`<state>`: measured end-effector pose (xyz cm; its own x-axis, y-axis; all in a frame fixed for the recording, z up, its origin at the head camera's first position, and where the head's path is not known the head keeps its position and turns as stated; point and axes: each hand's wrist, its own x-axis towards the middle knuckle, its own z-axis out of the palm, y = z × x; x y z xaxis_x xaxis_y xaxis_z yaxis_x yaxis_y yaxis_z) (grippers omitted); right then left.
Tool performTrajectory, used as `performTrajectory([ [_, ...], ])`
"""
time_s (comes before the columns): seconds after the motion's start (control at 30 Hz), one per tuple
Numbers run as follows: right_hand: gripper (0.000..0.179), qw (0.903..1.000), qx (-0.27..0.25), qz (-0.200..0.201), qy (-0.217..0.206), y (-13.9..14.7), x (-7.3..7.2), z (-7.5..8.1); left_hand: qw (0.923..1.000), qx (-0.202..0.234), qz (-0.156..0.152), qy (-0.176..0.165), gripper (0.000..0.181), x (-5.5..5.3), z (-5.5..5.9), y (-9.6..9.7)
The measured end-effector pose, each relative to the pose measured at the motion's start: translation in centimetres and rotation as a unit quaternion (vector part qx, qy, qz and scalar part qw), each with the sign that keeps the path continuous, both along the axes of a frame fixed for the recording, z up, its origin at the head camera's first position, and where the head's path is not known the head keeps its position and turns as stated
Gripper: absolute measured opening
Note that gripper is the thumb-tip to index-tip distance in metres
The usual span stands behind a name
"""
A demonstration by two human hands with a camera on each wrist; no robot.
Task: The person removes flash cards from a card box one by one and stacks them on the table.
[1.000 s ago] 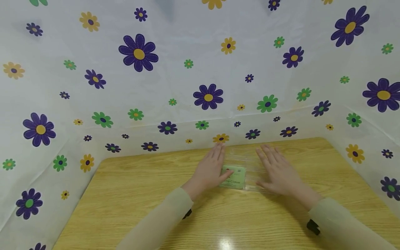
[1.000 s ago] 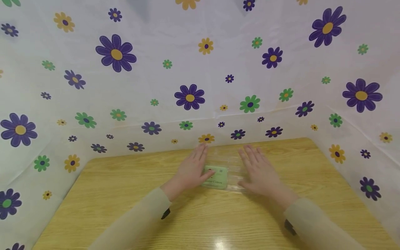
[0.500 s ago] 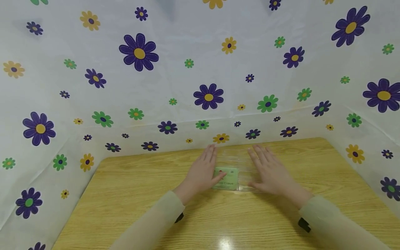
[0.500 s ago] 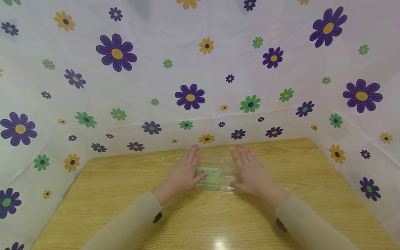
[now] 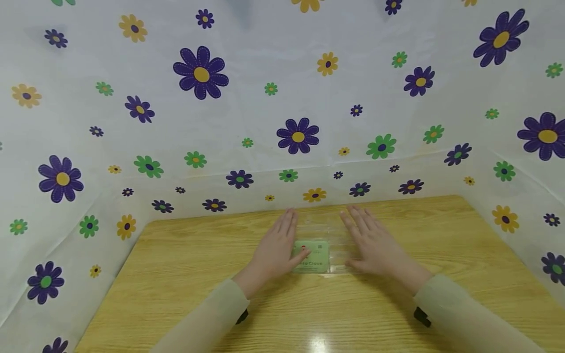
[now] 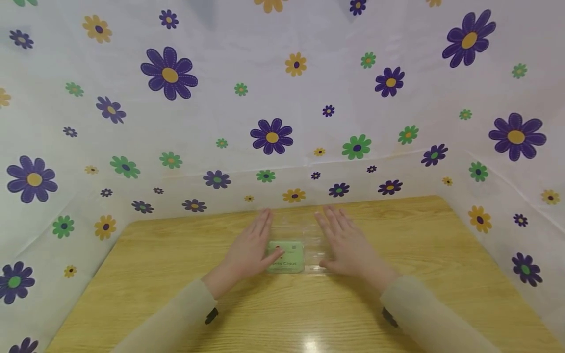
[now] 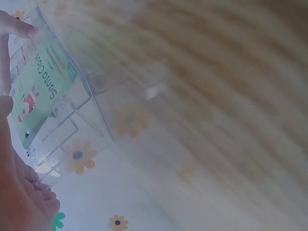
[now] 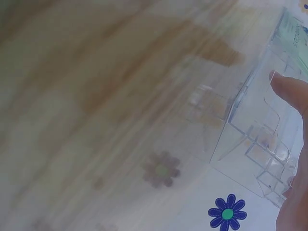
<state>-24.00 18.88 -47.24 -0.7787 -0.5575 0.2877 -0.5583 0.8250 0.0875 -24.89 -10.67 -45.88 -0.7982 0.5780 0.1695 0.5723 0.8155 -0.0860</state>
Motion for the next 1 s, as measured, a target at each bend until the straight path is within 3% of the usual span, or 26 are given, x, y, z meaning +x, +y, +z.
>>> performTrajectory([
  [0.2, 0.125, 1.0000, 0.006, 0.006, -0.004, -1.0, 0.2, 0.1, 0.9995, 0.020, -0.010, -0.021, 0.097, 0.5, -0.2, -1.6],
  [0.47, 0.125, 0.9998, 0.015, 0.016, -0.001, -2.1, 0.4, 0.4, 0.9991, 0.025, -0.033, -0.012, 0.103, 0.8, -0.2, -3.7],
  [1.0, 0.126, 0.9992, 0.030, 0.022, 0.016, -3.4, 1.0, 0.2, 0.9986, 0.042, -0.023, -0.023, 0.107, 2.4, -0.2, -4.8],
])
